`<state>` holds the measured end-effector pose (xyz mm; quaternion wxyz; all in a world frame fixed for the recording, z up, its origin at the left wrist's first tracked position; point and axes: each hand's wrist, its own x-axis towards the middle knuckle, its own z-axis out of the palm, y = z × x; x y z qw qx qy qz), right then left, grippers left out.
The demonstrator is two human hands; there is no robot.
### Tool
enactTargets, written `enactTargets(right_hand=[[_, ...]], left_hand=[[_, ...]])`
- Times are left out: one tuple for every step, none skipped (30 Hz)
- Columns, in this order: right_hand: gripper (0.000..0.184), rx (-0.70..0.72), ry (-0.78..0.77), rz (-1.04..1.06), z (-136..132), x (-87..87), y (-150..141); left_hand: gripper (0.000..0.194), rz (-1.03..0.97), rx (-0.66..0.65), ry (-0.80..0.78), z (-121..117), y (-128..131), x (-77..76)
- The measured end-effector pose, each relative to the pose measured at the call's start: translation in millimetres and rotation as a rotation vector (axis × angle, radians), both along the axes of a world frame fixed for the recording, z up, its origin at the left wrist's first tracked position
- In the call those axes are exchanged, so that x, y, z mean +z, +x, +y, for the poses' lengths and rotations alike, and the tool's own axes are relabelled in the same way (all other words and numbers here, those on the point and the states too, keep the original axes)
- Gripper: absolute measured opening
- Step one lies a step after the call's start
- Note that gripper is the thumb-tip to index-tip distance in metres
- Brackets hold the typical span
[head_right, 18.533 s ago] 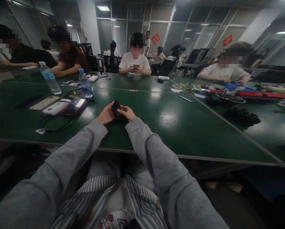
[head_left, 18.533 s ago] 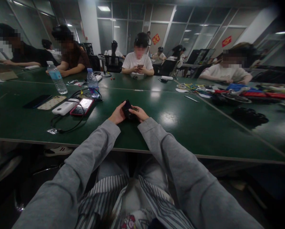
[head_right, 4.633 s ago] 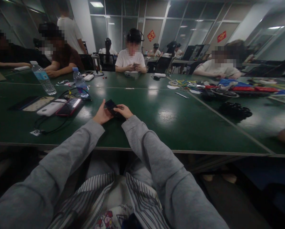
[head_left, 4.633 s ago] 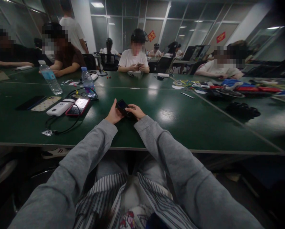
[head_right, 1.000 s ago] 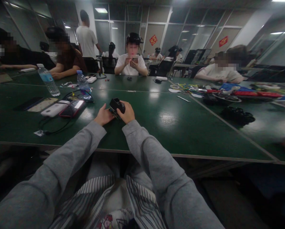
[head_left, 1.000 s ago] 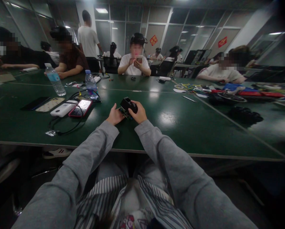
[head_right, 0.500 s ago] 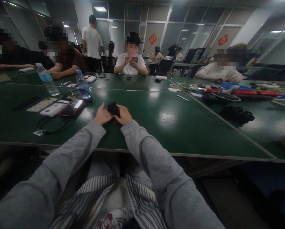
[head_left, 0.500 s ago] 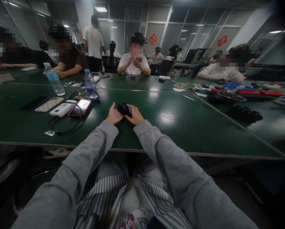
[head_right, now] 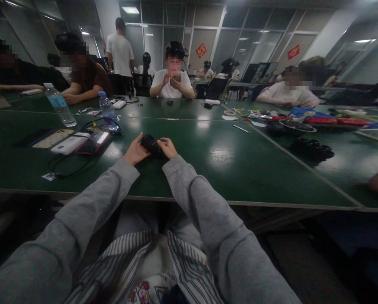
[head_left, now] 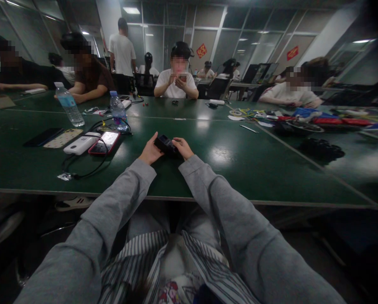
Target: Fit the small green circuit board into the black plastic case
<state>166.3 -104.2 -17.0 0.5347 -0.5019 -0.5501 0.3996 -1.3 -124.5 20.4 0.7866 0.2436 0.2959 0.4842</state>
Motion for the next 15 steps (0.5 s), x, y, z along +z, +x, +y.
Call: enactTargets(right_hand=[[0.035, 0.012, -0.033, 0.032, -0.4, -0.7, -0.3], [0.033, 0.024, -0.060, 0.056, -0.9, -1.4, -0.6], [0.032, 0.036, -0.079, 0.074, -1.4, -2.2, -1.0], [0.031, 0.046, -0.092, 0.089, -1.8, -2.8, -1.2], [0.031, 0.057, -0.100, 0.103, -2.2, -3.2, -1.4], [0.031, 0.067, -0.105, 0.117, -2.4, -3.3, -1.6], [0.031, 0.074, -0.108, 0.130, -2.7, -3.1, -1.7], [0.031, 0.075, -0.110, 0.143, -3.0, -2.3, -2.0], [0.030, 0.072, -0.111, 0.155, -3.5, -1.2, -2.4], [0.029, 0.067, -0.114, 0.169, -4.3, 0.4, -3.0], [0.028, 0.062, -0.123, 0.186, -5.3, 2.2, -3.8], [0.027, 0.061, -0.139, 0.208, -6.5, 4.2, -4.7], [0.026, 0.065, -0.163, 0.234, -7.9, 6.3, -5.7], [0.025, 0.072, -0.191, 0.261, -9.3, 8.2, -6.5], [0.024, 0.079, -0.221, 0.285, -10.8, 9.9, -7.1]], left_hand=[[0.030, 0.015, 0.007, 0.011, 0.2, 1.2, -0.3], [0.027, 0.029, 0.020, 0.017, 0.6, 2.4, -0.9], [0.024, 0.041, 0.039, 0.020, 0.9, 3.5, -1.7], [0.020, 0.052, 0.064, 0.015, 1.2, 4.4, -2.4], [0.018, 0.060, 0.090, 0.007, 1.4, 5.1, -3.0], [0.016, 0.065, 0.113, -0.002, 1.3, 5.5, -3.3], [0.014, 0.063, 0.132, -0.006, 1.1, 5.5, -3.2], [0.013, 0.055, 0.149, -0.006, 0.7, 5.3, -2.8], [0.013, 0.042, 0.164, -0.001, 0.1, 4.8, -2.1], [0.012, 0.026, 0.173, 0.005, -0.6, 4.2, -1.1], [0.012, 0.012, 0.178, 0.013, -1.3, 3.4, 0.0], [0.012, 0.000, 0.176, 0.019, -2.0, 2.8, 1.1], [0.012, -0.009, 0.167, 0.022, -2.6, 2.2, 2.0], [0.012, -0.014, 0.156, 0.024, -3.1, 1.7, 2.7], [0.012, -0.018, 0.145, 0.026, -3.5, 1.5, 3.1]])
